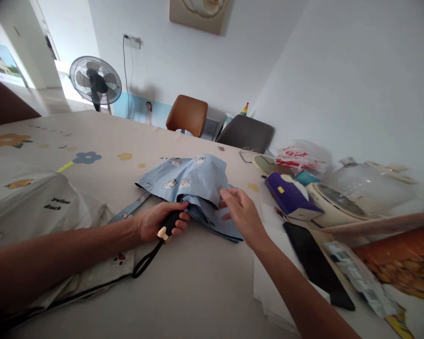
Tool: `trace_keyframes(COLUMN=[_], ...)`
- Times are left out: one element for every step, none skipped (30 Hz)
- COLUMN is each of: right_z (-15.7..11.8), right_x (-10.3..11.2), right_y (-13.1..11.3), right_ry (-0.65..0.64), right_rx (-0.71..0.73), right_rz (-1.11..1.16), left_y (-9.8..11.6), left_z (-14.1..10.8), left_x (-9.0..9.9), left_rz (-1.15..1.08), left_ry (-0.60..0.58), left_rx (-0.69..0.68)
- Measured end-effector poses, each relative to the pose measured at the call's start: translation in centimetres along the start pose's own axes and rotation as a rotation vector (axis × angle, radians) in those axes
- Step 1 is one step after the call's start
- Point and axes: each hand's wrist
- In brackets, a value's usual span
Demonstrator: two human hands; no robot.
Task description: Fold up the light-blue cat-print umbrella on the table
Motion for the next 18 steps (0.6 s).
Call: trace_keyframes(right_z=[0.0,-0.1,0.0,0.0,0.0,0.1,0.1,0.2,0.4,0.5,0.7,1.0,1.2,1.4,1.6,1.7,1.8,1.7], right_x=[-0.1,-0.1,-0.1,-0.1,0.0,0.1,0.3,0.5,0.6,0.8,1.0,1.1,1.1,1.0,0.7,0.4,0.0,-0.5], right_y=[-0.1,-0.2,-0.4,-0.6,-0.7,-0.9,-1.2,-1.4,-1.7,-2.1,-2.6,-3.1,-3.7,-4.3,-5.0,-5.6,-6.3,-7.0], right_ry=[-0.014,-0.045,-0.096,-0.158,-0.216,-0.254,-0.263,-0.244,-0.209,-0.174,-0.145,-0.121,-0.105,-0.097,-0.097,-0.108,-0.138,-0.173], right_rx=[-0.048,-0.091,-0.126,-0.153,-0.174,-0.186,-0.189,-0.18,-0.162,-0.135,-0.1,-0.063,-0.021,0.03,0.093,0.165,0.237,0.309], right_rz=[0.03,0.075,0.134,0.202,0.272,0.336,0.392,0.438,0.474,0.506,0.532,0.553,0.567,0.576,0.579,0.57,0.546,0.506], left_y=[0.0,0.0,0.0,0.0,0.0,0.0,0.0,-0.1,-0.1,-0.1,-0.1,-0.2,-0.2,-0.2,-0.2,-0.3,-0.3,-0.3], left_z=[0.0,0.0,0.0,0.1,0.1,0.1,0.1,0.1,0.1,0.1,0.1,0.1,0.1,0.2,0.2,0.3,0.3,0.4], left_x=[0.0,0.0,0.0,0.1,0.1,0.1,0.2,0.2,0.2,0.1,0.1,0.1,0.2,0.2,0.3,0.4,0.5,0.6], left_rz=[0.001,0.002,0.002,0.004,0.006,0.009,0.014,0.02,0.024,0.029,0.036,0.044,0.052,0.06,0.067,0.075,0.081,0.088], left_ry=[0.003,0.003,0.0,-0.005,-0.012,-0.018,-0.021,-0.024,-0.026,-0.026,-0.023,-0.022,-0.023,-0.028,-0.034,-0.042,-0.05,-0.057], left_rx=[-0.009,-0.018,-0.02,-0.016,-0.013,-0.009,-0.006,-0.006,-0.009,-0.015,-0.015,-0.013,-0.014,-0.015,-0.015,-0.015,-0.018,-0.02])
Point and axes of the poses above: each hand's wrist, its own z-axis towards the middle knuckle, its own x-axis out of the back of the hand, y = z × x, and after that the axes turned 15 degrees about -z, right-handed
